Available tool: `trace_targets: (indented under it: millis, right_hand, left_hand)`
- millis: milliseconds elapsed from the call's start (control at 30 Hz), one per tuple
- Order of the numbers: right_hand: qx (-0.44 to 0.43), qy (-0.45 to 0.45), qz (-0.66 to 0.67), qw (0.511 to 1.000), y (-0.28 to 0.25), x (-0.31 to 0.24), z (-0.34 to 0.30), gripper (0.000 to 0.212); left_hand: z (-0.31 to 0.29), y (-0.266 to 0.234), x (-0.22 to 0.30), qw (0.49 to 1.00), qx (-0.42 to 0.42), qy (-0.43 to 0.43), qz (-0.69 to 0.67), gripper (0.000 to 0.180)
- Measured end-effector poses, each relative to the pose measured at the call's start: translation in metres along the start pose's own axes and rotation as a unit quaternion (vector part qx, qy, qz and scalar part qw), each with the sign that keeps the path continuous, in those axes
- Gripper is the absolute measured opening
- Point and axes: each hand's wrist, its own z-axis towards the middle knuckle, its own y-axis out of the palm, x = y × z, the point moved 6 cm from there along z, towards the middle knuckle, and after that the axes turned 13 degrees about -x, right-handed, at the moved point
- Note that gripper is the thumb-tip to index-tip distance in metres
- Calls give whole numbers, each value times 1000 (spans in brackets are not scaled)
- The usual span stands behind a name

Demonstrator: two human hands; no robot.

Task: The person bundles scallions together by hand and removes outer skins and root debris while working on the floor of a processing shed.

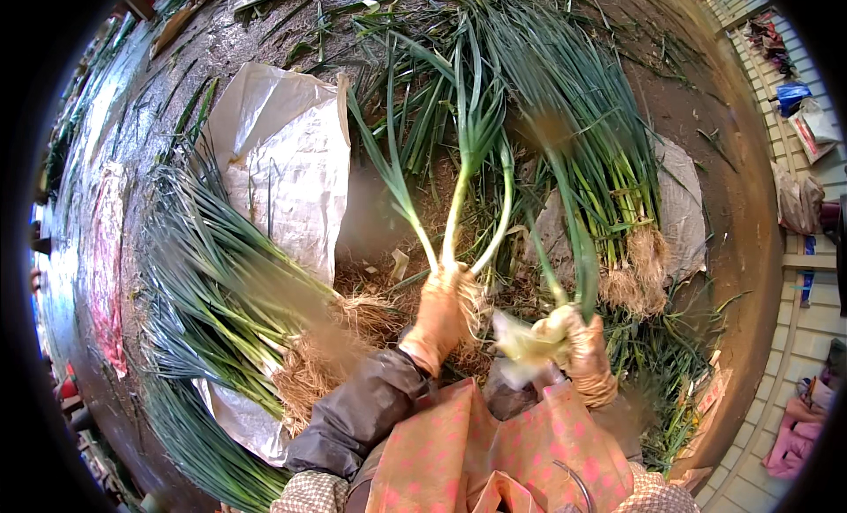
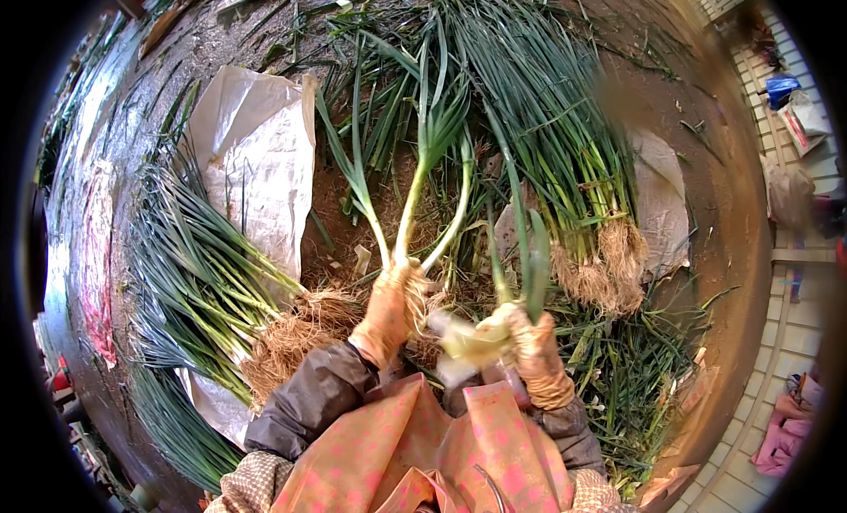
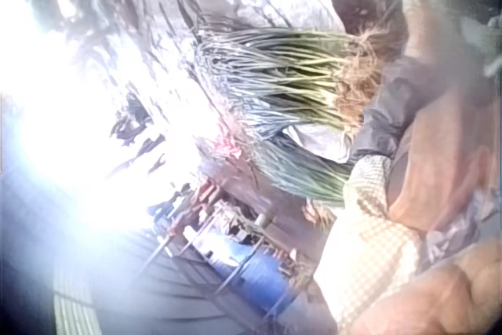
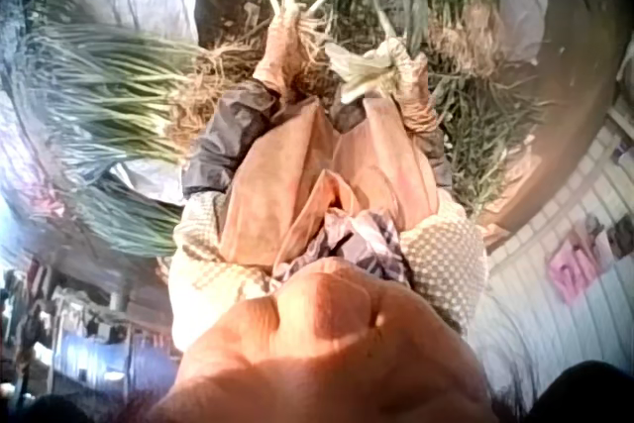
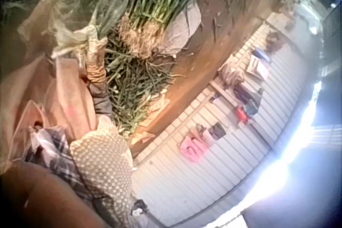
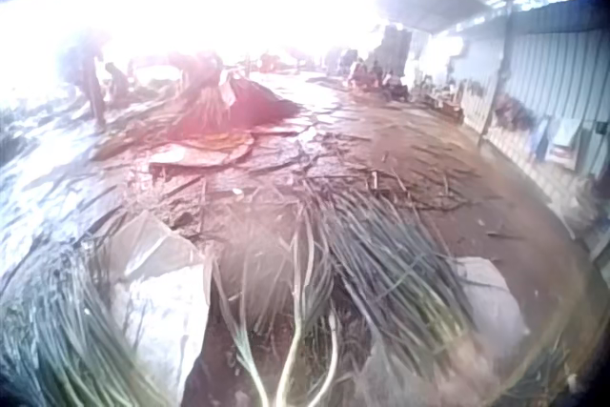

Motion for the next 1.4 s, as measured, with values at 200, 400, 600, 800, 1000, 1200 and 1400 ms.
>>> trace_targets:
  millis: [200,400,600,800,1000,1200,1400]
  right_hand:
    - [-1,-36,-34,999,-55,13,48,37]
    - [-237,26,-279,930,34,37,122,44]
    - [-84,-161,-818,545,-53,118,134,20]
    - [-40,-48,-196,979,10,13,45,28]
    - [413,-137,-247,866,-190,-74,-171,47]
    - [155,445,-586,659,-196,28,-157,70]
    - [137,160,-547,810,-23,41,137,97]
  left_hand:
    - [-4,15,-10,945,-234,-104,-204,26]
    - [-19,27,-36,946,-217,-182,-158,36]
    - [0,24,-63,989,-40,-139,8,23]
    - [-2,-38,-11,996,31,-81,3,28]
    - [-54,32,53,958,-255,-28,-130,43]
    - [-38,-31,18,976,-185,-91,-71,54]
    - [-33,-31,-5,962,-210,-176,-21,37]
